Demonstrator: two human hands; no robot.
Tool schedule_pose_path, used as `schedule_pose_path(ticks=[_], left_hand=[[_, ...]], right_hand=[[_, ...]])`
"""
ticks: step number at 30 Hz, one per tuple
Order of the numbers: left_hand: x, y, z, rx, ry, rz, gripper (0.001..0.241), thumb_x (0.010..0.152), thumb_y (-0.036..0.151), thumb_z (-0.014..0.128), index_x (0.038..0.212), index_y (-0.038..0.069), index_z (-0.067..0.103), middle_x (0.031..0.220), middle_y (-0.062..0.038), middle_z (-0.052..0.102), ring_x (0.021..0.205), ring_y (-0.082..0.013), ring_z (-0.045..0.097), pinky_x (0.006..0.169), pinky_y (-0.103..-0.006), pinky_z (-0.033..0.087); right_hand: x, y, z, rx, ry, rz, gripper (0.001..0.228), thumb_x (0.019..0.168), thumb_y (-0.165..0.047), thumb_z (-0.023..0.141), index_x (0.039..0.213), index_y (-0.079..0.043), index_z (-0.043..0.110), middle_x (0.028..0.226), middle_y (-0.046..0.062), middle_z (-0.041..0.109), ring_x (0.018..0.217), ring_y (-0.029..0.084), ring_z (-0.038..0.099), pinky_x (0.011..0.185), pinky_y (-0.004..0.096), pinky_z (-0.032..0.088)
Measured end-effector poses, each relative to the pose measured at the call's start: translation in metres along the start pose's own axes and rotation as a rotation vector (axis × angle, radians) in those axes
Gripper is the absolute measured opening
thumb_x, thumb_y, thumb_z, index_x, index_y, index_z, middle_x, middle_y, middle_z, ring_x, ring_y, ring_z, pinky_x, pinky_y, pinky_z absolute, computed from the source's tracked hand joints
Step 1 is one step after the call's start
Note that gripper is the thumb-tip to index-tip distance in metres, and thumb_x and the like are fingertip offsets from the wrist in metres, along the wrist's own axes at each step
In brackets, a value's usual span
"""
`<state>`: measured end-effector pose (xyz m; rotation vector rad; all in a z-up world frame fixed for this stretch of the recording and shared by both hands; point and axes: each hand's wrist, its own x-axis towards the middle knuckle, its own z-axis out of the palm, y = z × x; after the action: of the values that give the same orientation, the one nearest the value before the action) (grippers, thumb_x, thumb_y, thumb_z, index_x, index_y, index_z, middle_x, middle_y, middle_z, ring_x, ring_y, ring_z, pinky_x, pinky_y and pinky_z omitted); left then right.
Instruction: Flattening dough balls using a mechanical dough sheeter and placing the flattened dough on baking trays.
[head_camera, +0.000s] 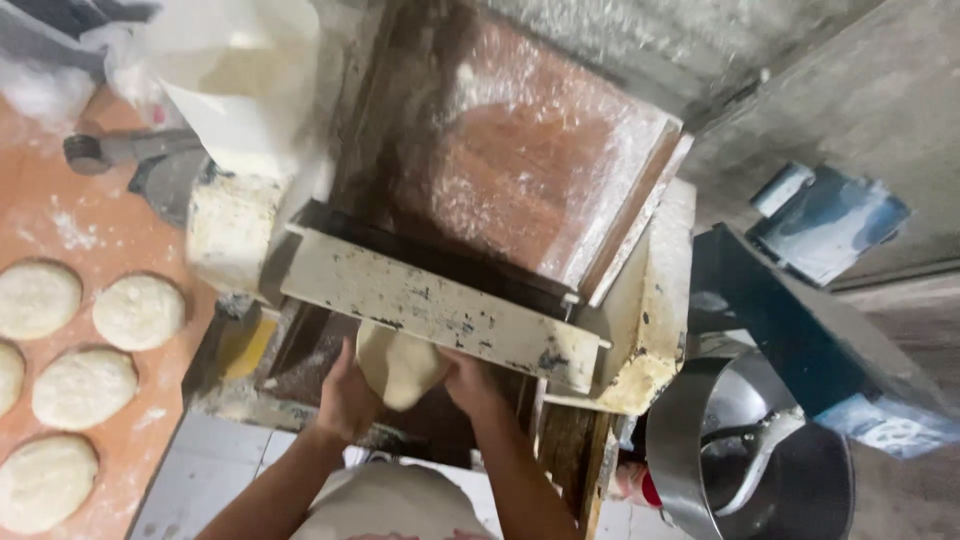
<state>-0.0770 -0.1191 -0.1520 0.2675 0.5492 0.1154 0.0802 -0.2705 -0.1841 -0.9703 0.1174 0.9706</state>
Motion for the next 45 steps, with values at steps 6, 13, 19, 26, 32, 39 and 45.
schedule_pose_path(ticks=[6, 13, 19, 26, 32, 39, 45], left_hand=[[-0.048, 0.027, -0.036, 0.260, -0.225, -0.075, 0.065, 0.089, 0.050, 0.060, 0.138, 0.007, 0.058, 0.129, -0.016, 0.068, 0.124, -0.0348, 0.062, 0.108, -0.0567, 0.046], [-0.074, 0.098, 0.110, 0.742, -0.576, 0.641, 0.018, 0.089, 0.017, 0.078, 0.096, 0.001, 0.076, 0.116, -0.014, 0.076, 0.115, -0.0330, 0.068, 0.110, -0.0560, 0.046], [-0.012, 0.055, 0.033, 0.707, 0.015, 0.767, 0.018, 0.097, 0.017, 0.065, 0.100, 0.003, 0.077, 0.117, -0.021, 0.072, 0.110, -0.0321, 0.064, 0.098, -0.0498, 0.050], [0.033, -0.002, -0.031, 0.369, 0.192, 0.092, 0.043, 0.107, 0.036, 0.051, 0.107, -0.005, 0.063, 0.114, -0.025, 0.069, 0.100, -0.0362, 0.065, 0.087, -0.0541, 0.053], [0.061, 0.000, 0.009, 0.316, 0.177, -0.028, 0.050, 0.103, 0.045, 0.045, 0.121, 0.000, 0.054, 0.125, -0.022, 0.063, 0.111, -0.0356, 0.060, 0.094, -0.0537, 0.049], [0.070, 0.005, 0.036, 0.263, 0.141, -0.114, 0.065, 0.098, 0.056, 0.038, 0.137, 0.005, 0.044, 0.137, -0.019, 0.057, 0.124, -0.0349, 0.055, 0.102, -0.0533, 0.045], [0.041, 0.017, 0.036, 0.218, 0.161, -0.155, 0.080, 0.093, 0.065, 0.032, 0.151, 0.010, 0.036, 0.148, -0.016, 0.051, 0.135, -0.0343, 0.050, 0.109, -0.0529, 0.042]], right_hand=[[-0.107, -0.053, 0.077, -0.621, -0.037, 0.237, 0.045, 0.097, -0.030, 0.065, 0.132, -0.001, 0.066, 0.116, 0.015, 0.072, 0.102, 0.026, 0.069, 0.091, 0.041, 0.058], [-0.076, -0.207, 0.094, -1.120, -0.138, 0.031, 0.052, 0.086, -0.023, 0.076, 0.133, -0.003, 0.063, 0.126, 0.015, 0.072, 0.116, 0.028, 0.070, 0.102, 0.046, 0.058], [0.093, -0.311, 0.128, -1.019, -0.132, -0.295, 0.038, 0.092, -0.013, 0.081, 0.126, 0.001, 0.069, 0.114, 0.010, 0.073, 0.105, 0.022, 0.069, 0.088, 0.035, 0.058], [0.112, -0.298, 0.143, -1.682, -0.274, -0.477, 0.036, 0.088, -0.015, 0.083, 0.120, -0.005, 0.069, 0.112, 0.007, 0.074, 0.097, 0.020, 0.072, 0.083, 0.034, 0.059], [-0.038, -0.223, 0.143, -1.601, -0.308, -0.250, 0.030, 0.099, -0.029, 0.067, 0.122, -0.009, 0.068, 0.105, 0.007, 0.075, 0.082, 0.016, 0.074, 0.070, 0.031, 0.065], [-0.087, -0.116, 0.067, 0.124, -0.173, 0.181, 0.043, 0.096, -0.034, 0.064, 0.131, -0.010, 0.061, 0.118, 0.009, 0.066, 0.102, 0.023, 0.063, 0.087, 0.038, 0.055], [-0.007, -0.014, -0.065, 1.750, 0.120, 0.282, 0.056, 0.094, -0.030, 0.062, 0.146, -0.012, 0.050, 0.147, 0.014, 0.054, 0.133, 0.036, 0.050, 0.111, 0.050, 0.042]])
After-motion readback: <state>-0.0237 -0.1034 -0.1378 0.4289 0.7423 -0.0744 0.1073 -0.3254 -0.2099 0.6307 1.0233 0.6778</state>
